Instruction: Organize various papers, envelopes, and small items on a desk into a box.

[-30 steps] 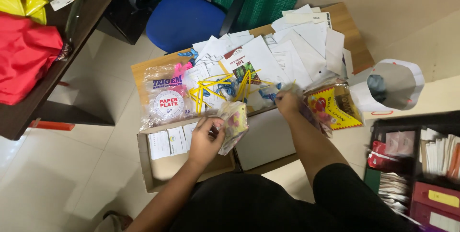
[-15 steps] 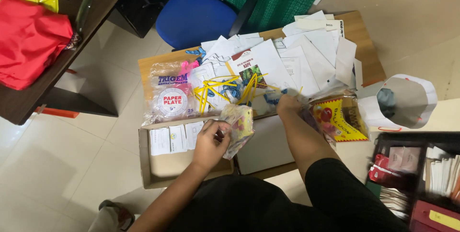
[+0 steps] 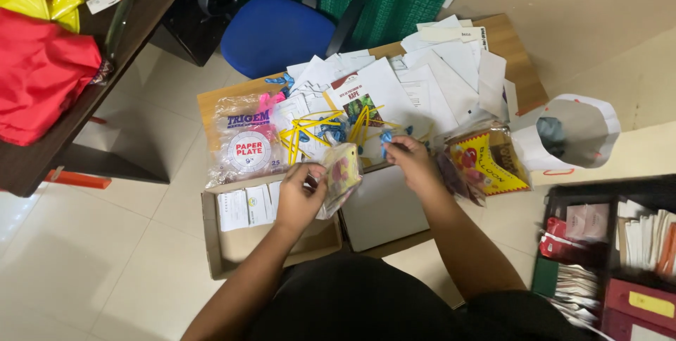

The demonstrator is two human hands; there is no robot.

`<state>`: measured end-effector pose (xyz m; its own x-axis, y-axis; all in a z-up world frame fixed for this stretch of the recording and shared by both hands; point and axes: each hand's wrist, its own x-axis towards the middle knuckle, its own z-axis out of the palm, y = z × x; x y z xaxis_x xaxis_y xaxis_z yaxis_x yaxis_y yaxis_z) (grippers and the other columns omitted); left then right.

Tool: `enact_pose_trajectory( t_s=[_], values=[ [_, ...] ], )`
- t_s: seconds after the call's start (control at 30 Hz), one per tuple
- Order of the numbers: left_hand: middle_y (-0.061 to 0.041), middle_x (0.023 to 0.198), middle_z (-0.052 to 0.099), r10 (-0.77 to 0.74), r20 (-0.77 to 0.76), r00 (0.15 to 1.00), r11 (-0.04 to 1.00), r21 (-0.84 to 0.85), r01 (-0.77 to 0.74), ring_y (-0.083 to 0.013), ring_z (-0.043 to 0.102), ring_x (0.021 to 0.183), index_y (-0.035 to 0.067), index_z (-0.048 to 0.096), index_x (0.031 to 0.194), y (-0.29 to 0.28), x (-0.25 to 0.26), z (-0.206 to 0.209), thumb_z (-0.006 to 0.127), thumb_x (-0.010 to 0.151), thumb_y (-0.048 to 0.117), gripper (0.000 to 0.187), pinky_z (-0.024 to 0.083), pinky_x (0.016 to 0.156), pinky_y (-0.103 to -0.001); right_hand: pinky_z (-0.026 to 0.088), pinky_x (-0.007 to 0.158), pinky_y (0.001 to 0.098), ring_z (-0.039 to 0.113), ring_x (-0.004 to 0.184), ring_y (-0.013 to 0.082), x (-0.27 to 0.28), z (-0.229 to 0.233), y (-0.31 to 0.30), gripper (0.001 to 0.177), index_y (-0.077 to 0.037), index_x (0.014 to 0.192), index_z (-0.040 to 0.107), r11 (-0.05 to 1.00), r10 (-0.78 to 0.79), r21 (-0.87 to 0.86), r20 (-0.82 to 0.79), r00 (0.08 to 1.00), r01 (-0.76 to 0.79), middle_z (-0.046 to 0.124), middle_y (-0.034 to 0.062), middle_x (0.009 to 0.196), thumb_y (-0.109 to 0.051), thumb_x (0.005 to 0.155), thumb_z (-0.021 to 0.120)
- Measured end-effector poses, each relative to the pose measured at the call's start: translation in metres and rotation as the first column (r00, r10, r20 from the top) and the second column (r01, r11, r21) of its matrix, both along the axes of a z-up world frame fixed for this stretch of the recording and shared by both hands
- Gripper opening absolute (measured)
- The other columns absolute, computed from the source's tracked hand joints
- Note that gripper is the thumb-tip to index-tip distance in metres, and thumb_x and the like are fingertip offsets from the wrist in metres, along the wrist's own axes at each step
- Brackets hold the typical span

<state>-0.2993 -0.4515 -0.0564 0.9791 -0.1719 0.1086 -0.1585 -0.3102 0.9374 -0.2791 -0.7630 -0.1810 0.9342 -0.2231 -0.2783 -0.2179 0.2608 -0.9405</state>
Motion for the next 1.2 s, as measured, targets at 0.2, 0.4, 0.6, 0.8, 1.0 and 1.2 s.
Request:
enact_pose_trajectory(
  t_s=[0.2,0.4,0.6,0.8,1.0,1.2],
  values=[
    [-0.009,0.091,0.069,-0.021,0.143,0.99,1.0,-0.005,0.022,-0.0171,0.065,0.074,0.001,0.072,0.1,0.001,0.007,0.0,0.074,0.082,0.003,0.019,0.055,0.066,-0.029,0.053,0.074,0.0248,0.063,0.078,0.0102,-0.012,0.072,0.041,0.015,-0.002,0.105,0.069,0.998,0.03,0.055,0.112,0.993,-0.036,0.071,0.0029,0.092,-0.007,0.093,0.074],
    [-0.009,0.092,0.069,-0.017,0.067,0.998,1.0,-0.004,0.017,-0.0155,0.065,0.074,0.001,0.071,0.099,0.004,0.007,0.0,0.074,0.083,0.004,0.017,0.055,0.06,-0.028,0.052,0.078,0.0237,0.066,0.086,0.0081,-0.022,0.096,0.078,0.012,-0.004,0.102,0.07,0.943,0.207,-0.317,0.32,0.925,-0.102,0.075,0.003,0.098,-0.008,0.092,0.077],
    [-0.008,0.094,0.069,-0.01,0.02,1.0,1.0,-0.002,0.01,-0.015,0.066,0.072,0.002,0.071,0.101,0.007,0.004,-0.001,0.073,0.082,0.003,0.019,0.057,0.058,-0.028,0.051,0.079,0.04,0.07,0.087,0.0253,-0.034,0.166,0.121,0.015,-0.009,0.092,0.076,0.405,0.66,-0.914,0.32,0.68,0.036,0.077,0.0057,0.092,-0.01,0.079,0.083],
    [-0.008,0.092,0.068,0.03,0.015,0.999,0.999,-0.026,-0.03,-0.0129,0.067,0.07,0.001,0.071,0.099,0.02,-0.005,-0.002,0.074,0.085,0.003,0.015,0.056,0.056,-0.026,0.054,0.084,0.0378,0.072,0.093,0.0253,-0.034,0.157,0.117,0.02,-0.007,0.102,0.075,0.565,0.588,-0.825,0.4,0.703,-0.002,0.077,0.0076,0.104,-0.01,0.083,0.082],
    [-0.008,0.091,0.069,0.142,0.007,0.99,0.989,-0.046,-0.141,-0.013,0.067,0.068,0.0,0.071,0.097,0.036,-0.009,-0.007,0.072,0.084,0.001,0.013,0.055,0.054,-0.026,0.056,0.082,0.0264,0.071,0.093,0.0122,-0.014,0.093,0.086,0.017,-0.004,0.109,0.075,0.811,0.48,-0.533,0.37,0.795,-0.242,0.076,0.0058,0.106,-0.005,0.092,0.075],
    [-0.009,0.086,0.069,0.247,0.074,0.966,0.967,0.048,-0.251,-0.0135,0.068,0.066,0.0,0.069,0.09,0.056,-0.013,0.005,0.072,0.083,-0.001,0.007,0.054,0.055,-0.026,0.056,0.082,0.0258,0.071,0.088,0.0115,0.044,-0.061,0.045,0.011,-0.003,0.101,0.071,0.872,0.172,-0.485,0.185,0.967,-0.063,0.077,0.0062,0.097,-0.002,0.09,0.074]
  ],
)
